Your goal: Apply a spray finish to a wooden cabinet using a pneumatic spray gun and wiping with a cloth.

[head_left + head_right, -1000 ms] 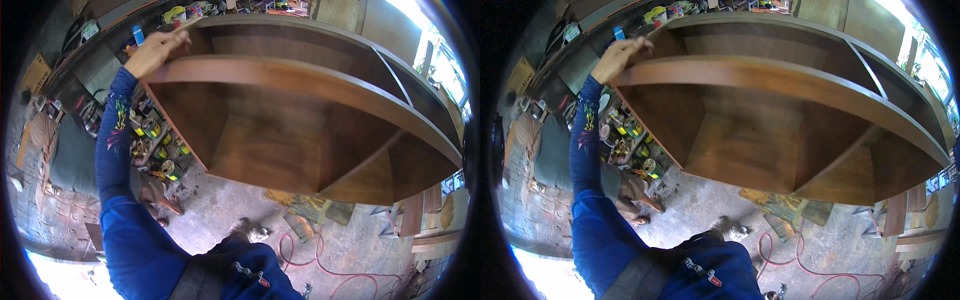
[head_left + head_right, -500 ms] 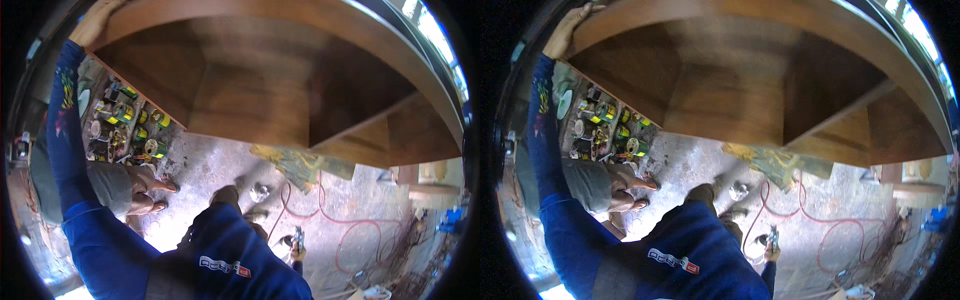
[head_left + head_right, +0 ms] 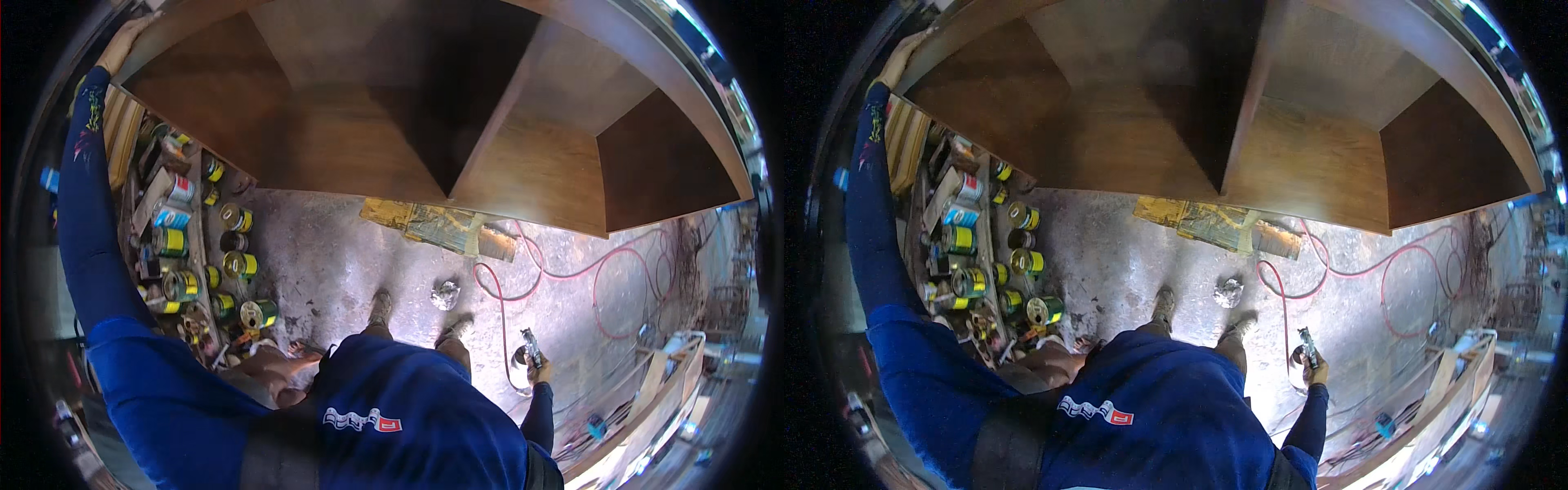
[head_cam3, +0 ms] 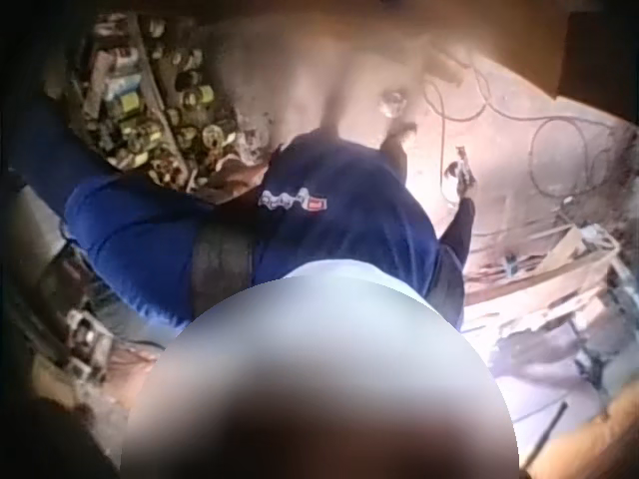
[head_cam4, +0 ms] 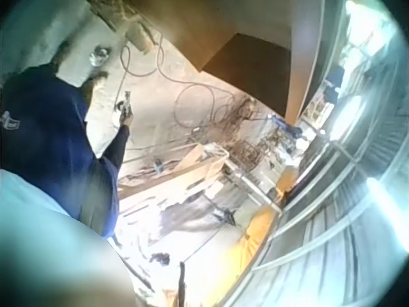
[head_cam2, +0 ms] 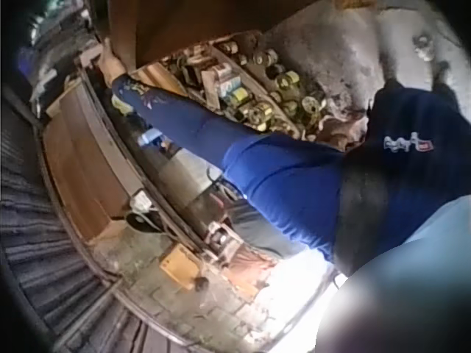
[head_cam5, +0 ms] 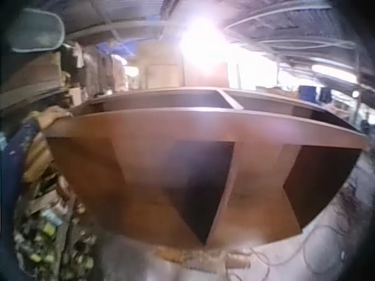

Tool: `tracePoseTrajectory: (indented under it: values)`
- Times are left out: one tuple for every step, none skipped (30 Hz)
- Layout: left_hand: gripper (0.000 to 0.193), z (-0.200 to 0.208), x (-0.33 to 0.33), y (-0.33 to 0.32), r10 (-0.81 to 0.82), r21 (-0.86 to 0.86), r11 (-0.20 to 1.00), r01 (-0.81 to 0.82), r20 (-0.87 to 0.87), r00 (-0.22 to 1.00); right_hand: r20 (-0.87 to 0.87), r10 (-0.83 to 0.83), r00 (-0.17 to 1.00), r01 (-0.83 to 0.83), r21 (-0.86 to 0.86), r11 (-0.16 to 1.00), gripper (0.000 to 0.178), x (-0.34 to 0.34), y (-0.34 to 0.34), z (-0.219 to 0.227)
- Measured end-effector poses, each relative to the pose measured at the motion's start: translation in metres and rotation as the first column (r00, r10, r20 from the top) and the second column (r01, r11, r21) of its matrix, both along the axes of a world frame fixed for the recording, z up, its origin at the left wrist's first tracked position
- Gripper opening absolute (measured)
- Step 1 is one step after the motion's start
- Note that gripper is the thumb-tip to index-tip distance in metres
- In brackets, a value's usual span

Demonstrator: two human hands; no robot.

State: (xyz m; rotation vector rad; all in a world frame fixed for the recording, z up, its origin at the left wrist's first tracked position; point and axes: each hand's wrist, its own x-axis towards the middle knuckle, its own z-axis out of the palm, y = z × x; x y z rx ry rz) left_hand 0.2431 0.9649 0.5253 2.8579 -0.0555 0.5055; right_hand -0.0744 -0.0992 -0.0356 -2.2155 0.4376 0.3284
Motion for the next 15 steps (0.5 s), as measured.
tracePoseTrajectory:
  values:
    - [0.05, 0.017, 0.01, 0.01, -0.049, 0.007, 0.999, 0.051, -0.188, 0.981, 0.04, -0.035, 0.999, 0.035, 0.002, 0.999, 0.033, -0.005, 0.008, 0.001]
    - [0.05, 0.022, 0.019, 0.015, -0.066, 0.011, 0.998, 0.069, -0.179, 0.982, 0.049, -0.054, 0.997, 0.054, 0.006, 0.999, 0.033, -0.012, 0.011, 0.005]
    - [0.05, 0.028, 0.031, 0.003, -0.08, 0.095, 0.99, 0.102, -0.215, 0.973, 0.01, -0.084, 0.996, 0.084, 0.01, 0.996, 0.032, -0.017, 0.017, 0.008]
    - [0.049, 0.03, 0.039, -0.014, -0.09, 0.175, 0.975, 0.138, -0.255, 0.963, -0.035, -0.115, 0.993, 0.115, 0.012, 0.993, 0.031, -0.026, 0.023, 0.009]
    - [0.049, 0.023, 0.042, -0.074, -0.019, 0.261, 0.962, 0.084, -0.24, 0.971, -0.124, -0.217, 0.968, 0.224, 0.048, 0.973, 0.025, -0.044, 0.029, 0.01]
    - [0.049, 0.029, 0.041, -0.111, -0.028, 0.268, 0.959, 0.095, -0.242, 0.97, -0.127, -0.227, 0.966, 0.235, 0.055, 0.97, 0.025, -0.047, 0.034, 0.014]
    - [0.057, 0.04, 0.038, -0.141, -0.111, 0.112, 0.982, 0.152, -0.309, 0.945, -0.117, -0.191, 0.975, 0.201, 0.08, 0.976, 0.02, -0.043, 0.042, 0.02]
    - [0.067, 0.052, 0.037, -0.165, -0.2, -0.048, 0.979, 0.196, -0.355, 0.913, -0.098, -0.156, 0.983, 0.166, 0.107, 0.98, 0.017, -0.038, 0.049, 0.021]
    - [0.067, 0.059, 0.045, -0.186, -0.209, -0.032, 0.977, 0.21, -0.333, 0.919, -0.087, -0.167, 0.982, 0.179, 0.141, 0.974, 0.012, -0.039, 0.041, 0.005]
    - [0.063, 0.062, 0.045, -0.199, -0.331, -0.062, 0.943, 0.327, -0.27, 0.904, -0.108, -0.17, 0.98, 0.192, 0.245, 0.95, 0.02, -0.033, 0.035, -0.001]
    - [0.059, 0.059, 0.061, -0.219, -0.474, -0.098, 0.881, 0.463, -0.197, 0.858, -0.127, -0.193, 0.973, 0.225, 0.327, 0.918, 0.028, -0.038, 0.023, -0.001]
    - [0.059, 0.095, 0.024, -0.212, -0.403, -0.042, 0.915, 0.402, -0.171, 0.899, 0.042, 0.115, 0.992, -0.115, 0.009, 0.993, 0.028, -0.02, 0.016, -0.01]
    - [0.062, 0.085, -0.038, -0.308, -0.341, -0.041, 0.935, 0.352, 0.16, 0.926, 0.259, 0.052, 0.965, -0.108, 0.208, 0.972, 0.031, -0.029, 0.014, -0.022]
    - [0.065, 0.049, -0.059, -0.438, -0.275, -0.078, 0.933, 0.351, 0.475, 0.836, 0.157, -0.113, 0.981, 0.037, 0.419, 0.907, 0.034, -0.06, 0.007, -0.02]
    - [0.068, 0.06, -0.048, -0.493, -0.14, -0.098, 0.946, 0.308, 0.735, 0.663, 0.121, -0.186, 0.975, 0.107, 0.477, 0.872, 0.036, -0.089, -0.054, -0.09]
